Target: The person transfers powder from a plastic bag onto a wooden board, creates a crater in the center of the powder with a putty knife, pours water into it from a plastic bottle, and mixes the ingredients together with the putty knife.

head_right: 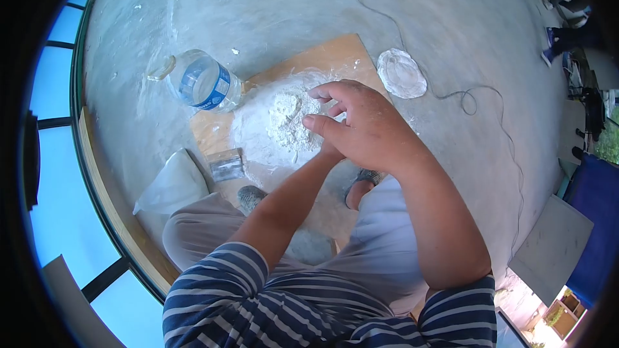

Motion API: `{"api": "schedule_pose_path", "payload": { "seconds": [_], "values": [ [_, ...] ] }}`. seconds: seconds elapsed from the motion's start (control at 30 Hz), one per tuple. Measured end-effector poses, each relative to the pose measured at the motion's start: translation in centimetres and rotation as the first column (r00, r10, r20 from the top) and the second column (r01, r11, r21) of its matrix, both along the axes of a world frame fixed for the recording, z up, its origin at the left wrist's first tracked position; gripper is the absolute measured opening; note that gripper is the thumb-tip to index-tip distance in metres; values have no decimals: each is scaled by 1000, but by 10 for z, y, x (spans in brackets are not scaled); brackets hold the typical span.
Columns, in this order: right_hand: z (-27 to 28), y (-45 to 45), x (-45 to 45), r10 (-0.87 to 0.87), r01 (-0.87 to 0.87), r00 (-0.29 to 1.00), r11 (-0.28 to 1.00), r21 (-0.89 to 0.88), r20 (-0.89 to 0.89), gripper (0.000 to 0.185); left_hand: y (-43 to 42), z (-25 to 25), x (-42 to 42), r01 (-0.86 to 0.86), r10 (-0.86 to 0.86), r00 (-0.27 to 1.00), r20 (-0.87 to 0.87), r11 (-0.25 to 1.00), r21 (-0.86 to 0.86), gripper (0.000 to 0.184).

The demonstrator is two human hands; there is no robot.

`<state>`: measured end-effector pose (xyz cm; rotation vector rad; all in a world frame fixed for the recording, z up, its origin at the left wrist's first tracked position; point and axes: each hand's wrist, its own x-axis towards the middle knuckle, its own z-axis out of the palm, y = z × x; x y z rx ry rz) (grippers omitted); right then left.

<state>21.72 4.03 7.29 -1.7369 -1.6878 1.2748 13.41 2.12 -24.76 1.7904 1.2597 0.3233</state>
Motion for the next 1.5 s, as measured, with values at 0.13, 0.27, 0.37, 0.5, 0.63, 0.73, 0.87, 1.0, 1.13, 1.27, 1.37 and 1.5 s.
{"api": "schedule_pose_path", "payload": {
  "seconds": [0.13, 0.27, 0.37, 0.5, 0.63, 0.73, 0.87, 1.0, 1.13, 1.27, 1.37, 1.5],
  "values": [
    [-3, -2, 3, 8, -8, 1000, 1000, 4, -11, 44, -23, -70, -8, -28, 31, 994, -101, 999, 33, 30],
    [-4, 0, 2, -3, 4, 1000, 1000, 13, -29, 46, -1, -42, -48, -87, 83, 957, -278, 996, -3, 27],
    [0, 0, -2, -5, 5, 1000, 1000, 2, -15, 53, 7, -26, -64, -151, 139, 937, -320, 988, -14, 26],
    [-7, 0, -4, 12, -12, 1000, 1000, 20, -10, 52, 9, -10, -87, -182, 182, 926, -332, 983, 31, 24],
    [-10, 2, -6, 2, -2, 1000, 999, 53, 2, 52, 3, 4, -116, -282, 279, 917, -286, 959, 30, 28],
    [-9, 3, -10, 17, -18, 1000, 998, 59, 13, 52, -11, 3, -155, -491, 481, 866, -137, 870, -45, 36],
    [-7, 2, -11, 15, -16, 1000, 998, 64, 19, 51, -53, -49, -212, -780, 878, 456, 146, 474, -408, 39],
    [-3, 0, -7, 4, -5, 1000, 998, 63, 21, 48, -102, -89, -227, -803, 997, 13, -82, -38, -594, 40],
    [-1, -2, -2, -9, 9, 1000, 1000, 21, 18, 47, -113, -165, -240, -838, 984, 171, -48, 119, -532, 39],
    [-4, -2, 3, -4, 3, 1000, 999, 39, 14, 46, -71, -206, -251, -784, 832, 554, 11, 527, -329, 41],
    [-2, -1, 1, -7, 7, 1000, 1000, 23, 15, 45, -11, -165, -227, -819, 858, 513, -9, 486, -306, 40],
    [-4, 0, 1, -6, 6, 1000, 1000, 13, 12, 47, 42, -89, -203, -780, 803, 593, -67, 551, -298, 41]
  ]
}}
